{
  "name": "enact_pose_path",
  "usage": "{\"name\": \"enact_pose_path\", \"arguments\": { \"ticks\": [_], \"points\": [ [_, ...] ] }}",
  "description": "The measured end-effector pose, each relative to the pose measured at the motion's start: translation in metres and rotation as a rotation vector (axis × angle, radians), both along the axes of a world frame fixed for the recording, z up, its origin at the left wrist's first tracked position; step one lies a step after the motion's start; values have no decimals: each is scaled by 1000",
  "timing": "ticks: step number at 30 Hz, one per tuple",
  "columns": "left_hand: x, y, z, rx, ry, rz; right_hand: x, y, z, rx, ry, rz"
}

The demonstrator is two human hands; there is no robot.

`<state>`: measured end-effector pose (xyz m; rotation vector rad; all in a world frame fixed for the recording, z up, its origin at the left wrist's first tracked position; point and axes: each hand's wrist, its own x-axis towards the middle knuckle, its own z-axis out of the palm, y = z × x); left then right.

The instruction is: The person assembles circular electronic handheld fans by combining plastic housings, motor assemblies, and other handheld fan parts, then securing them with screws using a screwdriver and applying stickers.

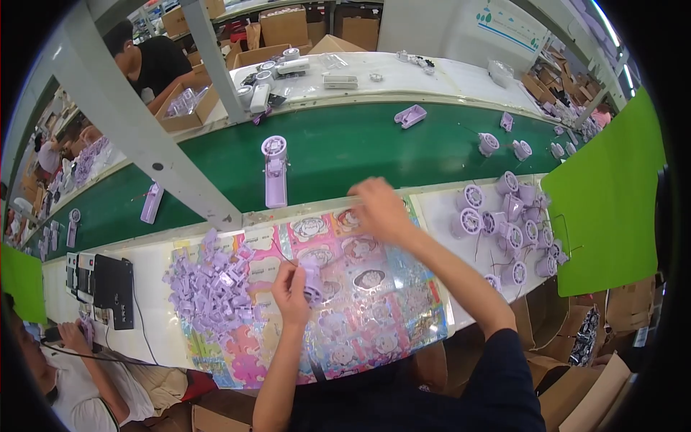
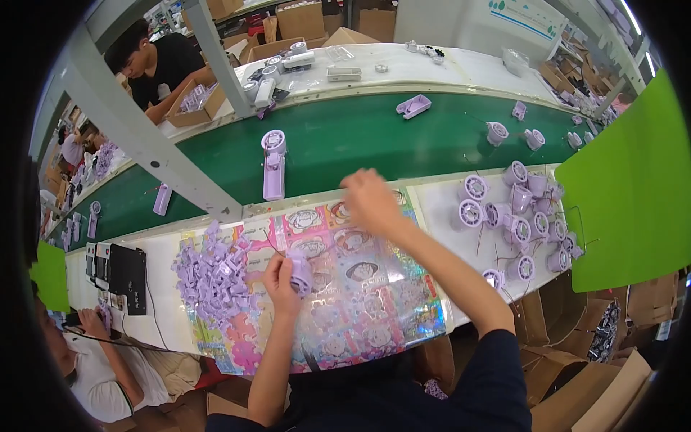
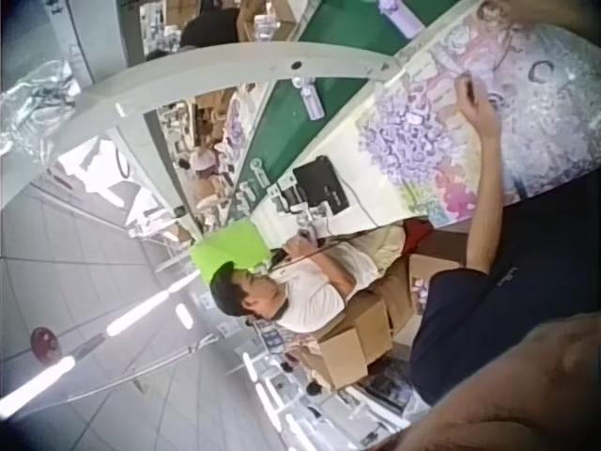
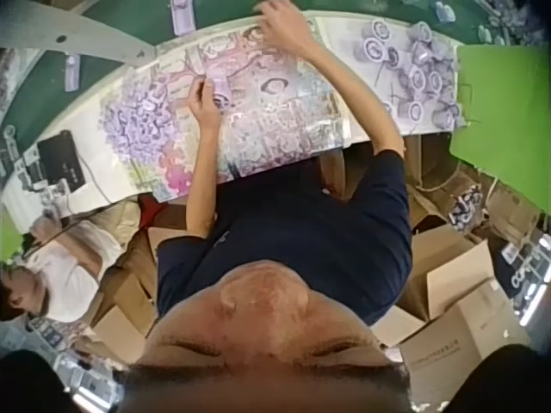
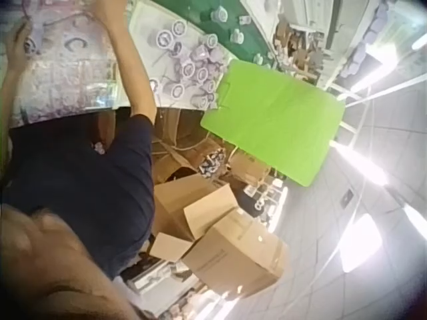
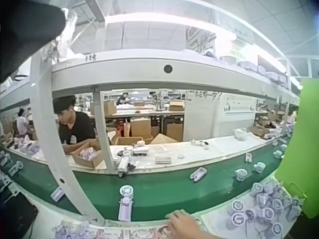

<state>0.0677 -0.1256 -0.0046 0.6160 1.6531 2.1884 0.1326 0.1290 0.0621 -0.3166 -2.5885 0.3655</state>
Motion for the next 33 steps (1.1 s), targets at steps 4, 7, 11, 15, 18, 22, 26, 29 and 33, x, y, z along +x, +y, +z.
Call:
{"name": "enact_pose_path", "arguments": {
  "ticks": [4, 7, 11, 15, 18, 22, 26, 29, 33],
  "points": [
    [4, 5, 2, -70, 80, 16, -19, 128, -39, 231, -103, -406],
    [8, 9, 8, -104, 126, 59, -23, 193, -51, 189, -166, -610],
    [11, 12, 8, -68, 234, 129, -47, 216, -55, 124, -230, -707],
    [10, 12, 11, -81, 169, 91, -48, 203, -47, 184, -261, -620],
    [7, 9, 7, -86, 160, 81, -44, 148, -22, -26, -261, -386],
    [2, 7, 2, -43, 54, 63, -17, 58, -9, -142, -199, 43],
    [9, 13, 10, 94, -61, 100, 29, -11, 3, -332, -238, 283],
    [15, 5, 24, 244, -303, 70, 59, -47, 9, -260, -186, 330],
    [32, 2, 49, 215, -264, 106, 92, -95, 14, -294, 7, 148]
  ]
}}
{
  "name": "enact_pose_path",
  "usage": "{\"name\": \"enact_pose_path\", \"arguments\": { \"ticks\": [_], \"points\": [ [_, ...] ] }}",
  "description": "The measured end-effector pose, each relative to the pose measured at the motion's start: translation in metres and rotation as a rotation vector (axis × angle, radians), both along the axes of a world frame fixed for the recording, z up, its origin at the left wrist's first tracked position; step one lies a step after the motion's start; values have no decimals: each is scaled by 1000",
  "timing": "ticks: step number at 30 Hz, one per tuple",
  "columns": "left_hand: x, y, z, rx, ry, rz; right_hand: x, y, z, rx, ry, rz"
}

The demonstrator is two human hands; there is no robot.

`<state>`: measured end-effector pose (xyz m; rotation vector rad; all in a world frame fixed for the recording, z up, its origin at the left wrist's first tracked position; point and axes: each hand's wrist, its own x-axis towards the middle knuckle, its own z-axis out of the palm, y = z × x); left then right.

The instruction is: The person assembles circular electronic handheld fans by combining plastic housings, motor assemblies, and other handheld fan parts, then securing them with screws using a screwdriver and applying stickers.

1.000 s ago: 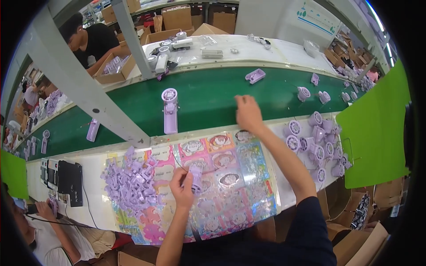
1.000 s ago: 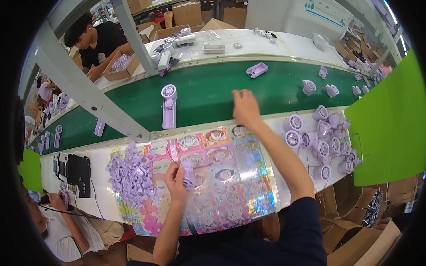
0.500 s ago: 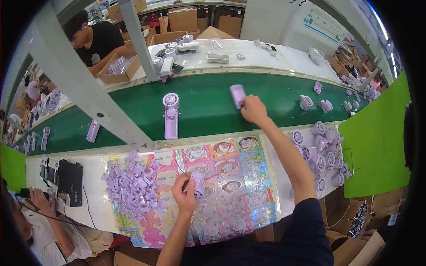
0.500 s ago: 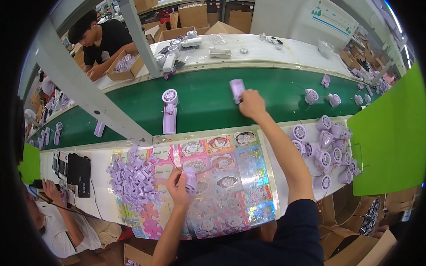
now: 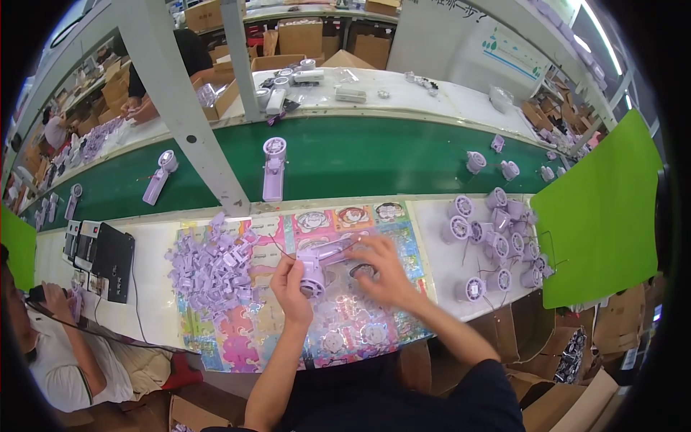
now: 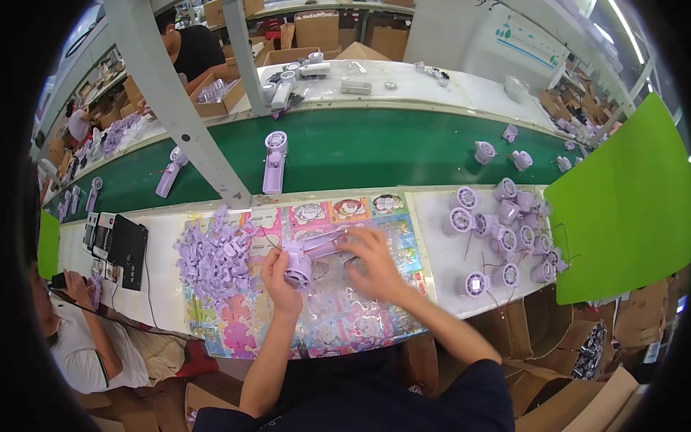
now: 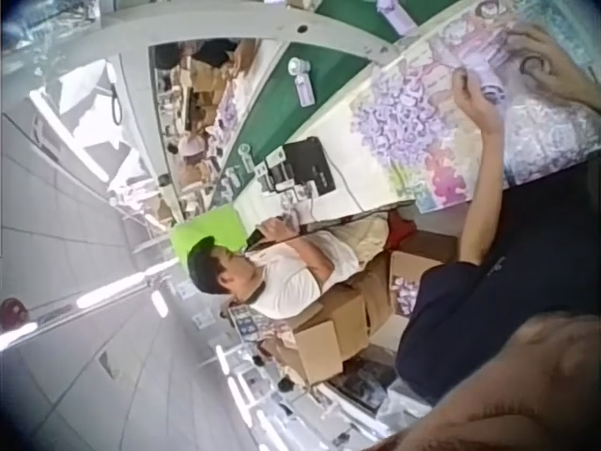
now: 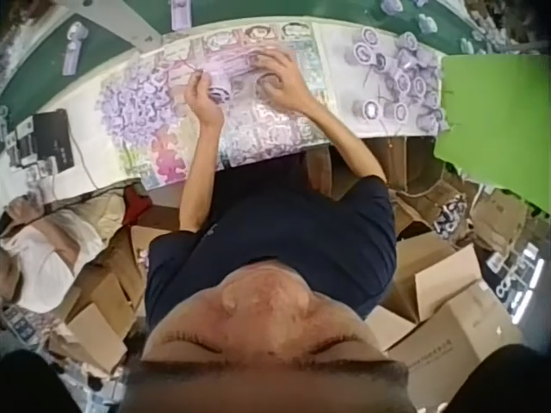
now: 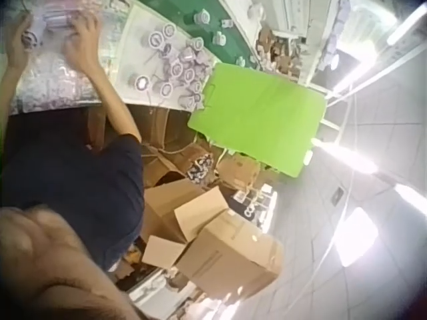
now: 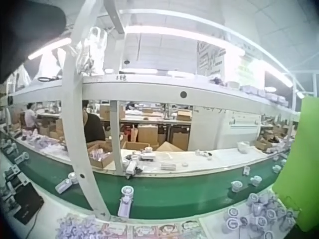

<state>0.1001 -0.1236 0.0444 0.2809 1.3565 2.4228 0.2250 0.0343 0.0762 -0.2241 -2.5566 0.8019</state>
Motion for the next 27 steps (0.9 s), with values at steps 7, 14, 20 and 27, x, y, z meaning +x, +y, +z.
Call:
{"name": "enact_pose_path", "arguments": {
  "ticks": [7, 14, 20, 27],
  "points": [
    [38, 16, 28, 25, 483, -535, 35, -38, 4, -1059, 164, -45],
    [-18, 41, 14, -937, 1173, -216, 60, 20, -8, -271, 4, -233],
    [-26, 38, 28, -1095, 1115, -477, 50, 4, 17, -176, -96, -405],
    [-33, 13, 33, -854, 991, -815, 41, -2, 26, 40, -33, -198]
  ]
}}
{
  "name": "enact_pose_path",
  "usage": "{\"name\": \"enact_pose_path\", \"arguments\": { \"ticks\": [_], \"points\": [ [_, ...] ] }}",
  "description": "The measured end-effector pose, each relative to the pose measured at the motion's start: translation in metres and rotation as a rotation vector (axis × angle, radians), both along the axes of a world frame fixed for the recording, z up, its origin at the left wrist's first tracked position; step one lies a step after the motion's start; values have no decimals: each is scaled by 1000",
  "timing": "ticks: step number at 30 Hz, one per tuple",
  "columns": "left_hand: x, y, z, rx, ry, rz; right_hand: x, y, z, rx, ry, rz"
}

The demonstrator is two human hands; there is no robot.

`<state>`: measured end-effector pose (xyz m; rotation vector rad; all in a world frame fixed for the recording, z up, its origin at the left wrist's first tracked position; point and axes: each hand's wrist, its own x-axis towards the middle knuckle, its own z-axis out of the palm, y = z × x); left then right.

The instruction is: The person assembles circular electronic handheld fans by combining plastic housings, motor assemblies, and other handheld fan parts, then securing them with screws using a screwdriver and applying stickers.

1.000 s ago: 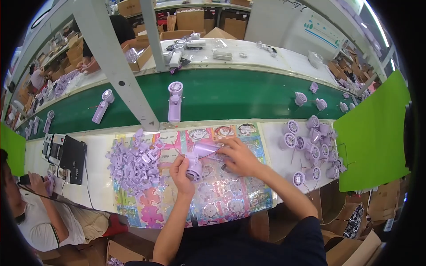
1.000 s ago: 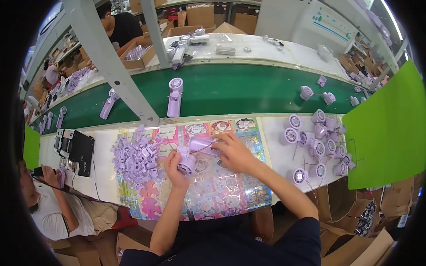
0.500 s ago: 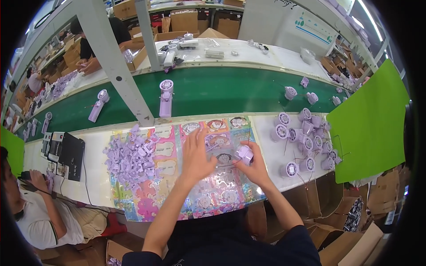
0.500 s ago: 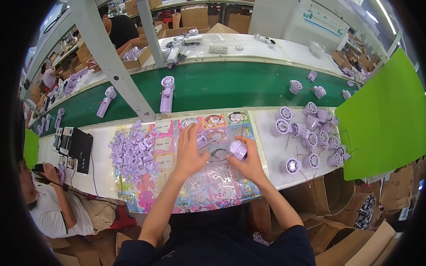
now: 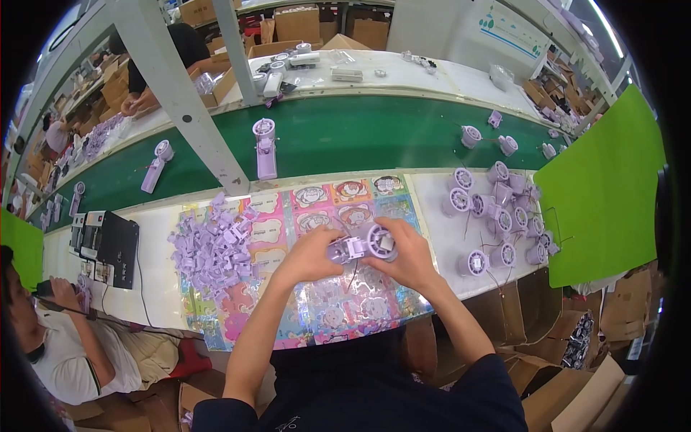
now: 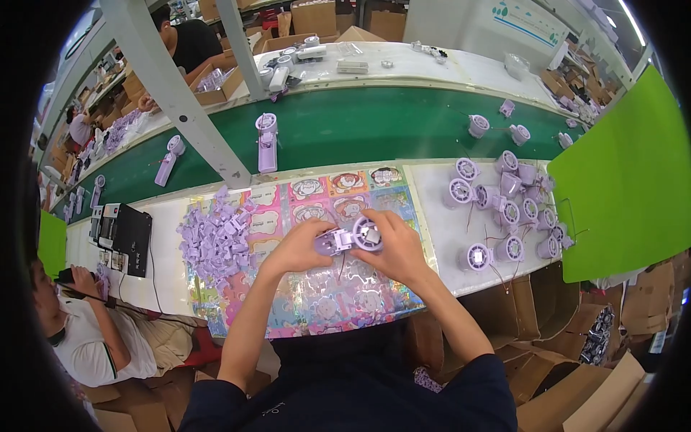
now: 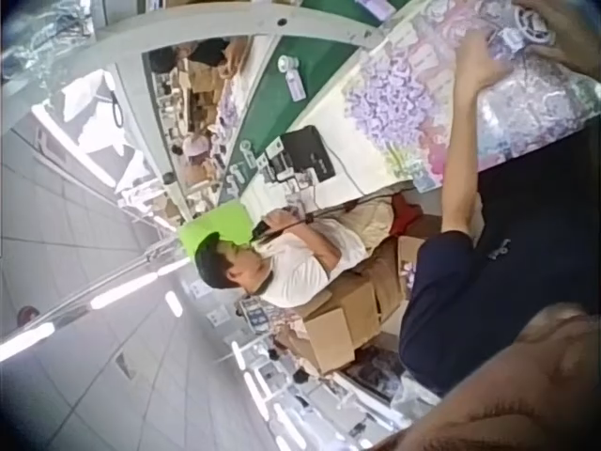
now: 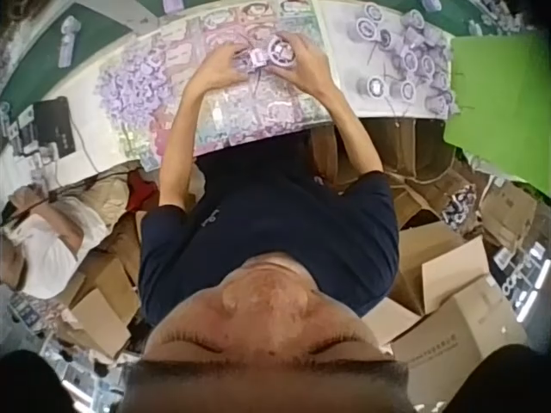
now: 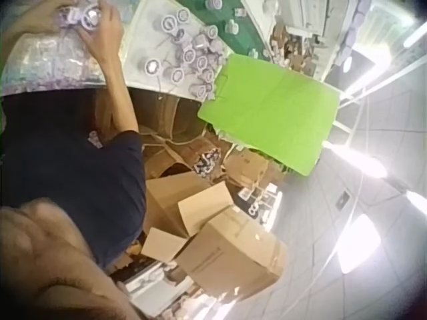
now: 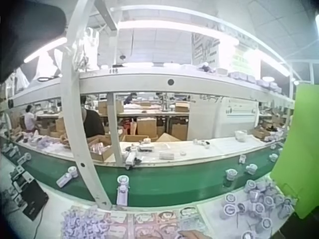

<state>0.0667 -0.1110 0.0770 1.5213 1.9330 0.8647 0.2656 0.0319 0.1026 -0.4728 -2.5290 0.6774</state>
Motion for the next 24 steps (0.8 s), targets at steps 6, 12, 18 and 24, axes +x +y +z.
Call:
{"name": "enact_pose_path", "arguments": {
  "ticks": [6, 12, 18, 24],
  "points": [
    [1, -1, 2, 27, -155, -44, -4, -4, 6, 221, 20, 97],
    [4, -4, 1, 72, -343, -1, -5, -8, 13, 337, 19, 103],
    [7, 1, -3, 75, -447, 29, -3, -2, 15, 366, 19, 124],
    [7, 14, -8, 109, -394, 8, -1, 8, -3, 270, 134, 69]
  ]
}}
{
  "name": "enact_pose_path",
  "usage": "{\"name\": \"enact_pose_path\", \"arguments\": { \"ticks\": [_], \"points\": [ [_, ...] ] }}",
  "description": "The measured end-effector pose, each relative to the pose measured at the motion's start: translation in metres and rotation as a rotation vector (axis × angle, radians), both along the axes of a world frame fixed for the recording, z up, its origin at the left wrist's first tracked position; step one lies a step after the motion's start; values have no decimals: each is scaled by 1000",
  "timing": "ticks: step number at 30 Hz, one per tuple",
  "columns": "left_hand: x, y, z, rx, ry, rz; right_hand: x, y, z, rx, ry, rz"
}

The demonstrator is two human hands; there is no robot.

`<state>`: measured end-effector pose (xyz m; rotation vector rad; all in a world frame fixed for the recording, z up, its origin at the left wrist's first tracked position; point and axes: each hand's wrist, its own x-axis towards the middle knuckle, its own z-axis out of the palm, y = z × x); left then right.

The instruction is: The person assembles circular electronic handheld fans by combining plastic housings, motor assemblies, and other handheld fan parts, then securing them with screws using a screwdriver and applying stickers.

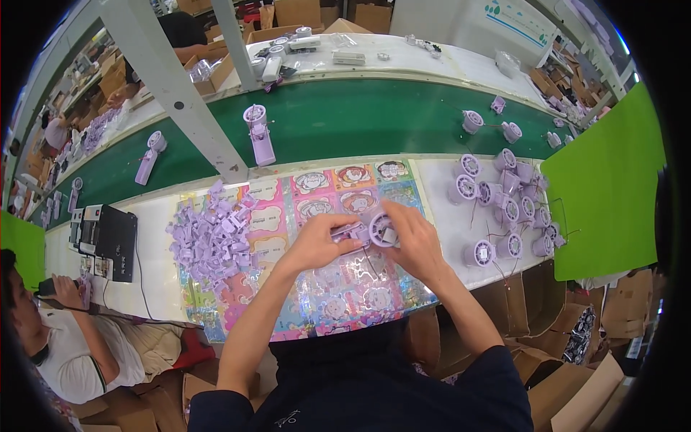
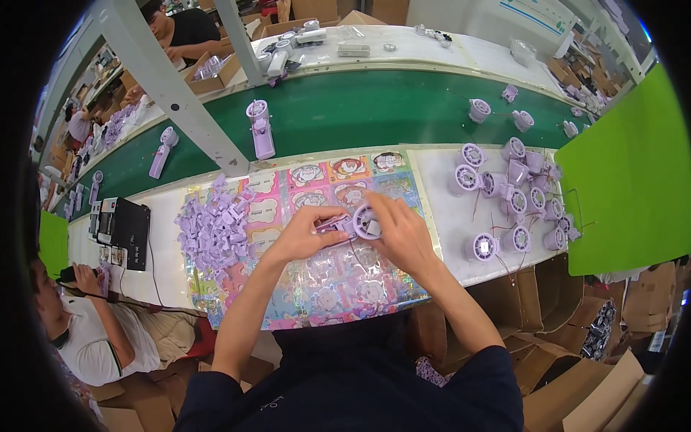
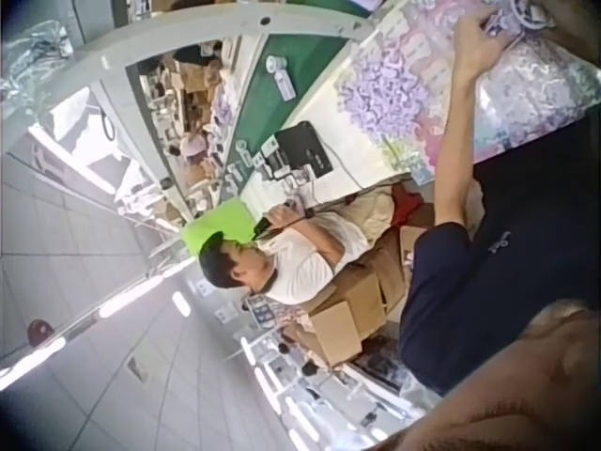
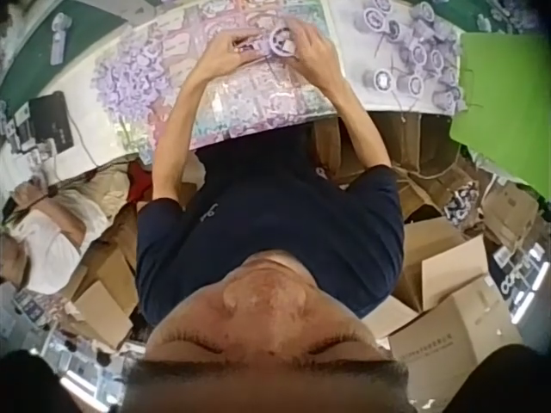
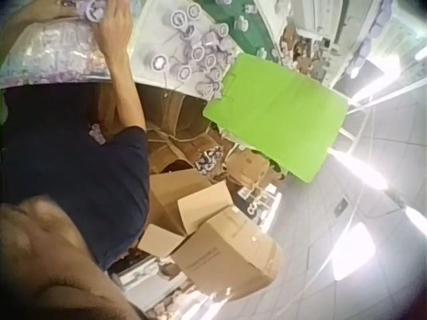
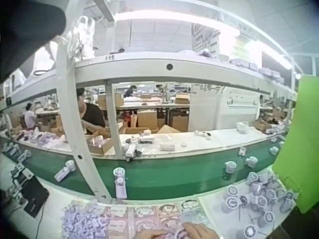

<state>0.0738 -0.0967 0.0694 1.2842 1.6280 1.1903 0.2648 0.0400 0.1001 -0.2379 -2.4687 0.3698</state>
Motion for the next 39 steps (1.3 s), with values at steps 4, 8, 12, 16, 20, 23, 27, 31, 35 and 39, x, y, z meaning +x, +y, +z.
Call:
{"name": "enact_pose_path", "arguments": {
  "ticks": [4, 8, 12, 16, 20, 23, 27, 31, 35, 39],
  "points": [
    [-21, 31, -11, -14, 77, 94, 13, 27, -59, -196, -41, -309],
    [-57, 80, -14, 25, 20, 204, 11, 27, -70, -173, -45, -357],
    [-91, 131, -9, -23, -217, 344, 10, 29, -72, -189, -39, -344],
    [-136, 184, -37, -74, -110, 552, 9, 34, -73, -227, -44, -343],
    [-176, 219, -65, -171, 2, 761, 6, 34, -73, -268, -33, -344],
    [-188, 233, -71, -220, -28, 820, 8, 37, -70, -280, -75, -371],
    [-196, 223, -73, -322, 75, 884, 3, 37, -71, -318, -52, -360],
    [-169, 200, -64, -200, 260, 937, 6, 37, -72, -328, -54, -377],
    [-143, 146, -39, -165, 416, 967, 7, 37, -71, -323, -32, -385],
    [-148, 102, -44, -256, 618, 931, 4, 35, -72, -297, -15, -370]
  ]
}}
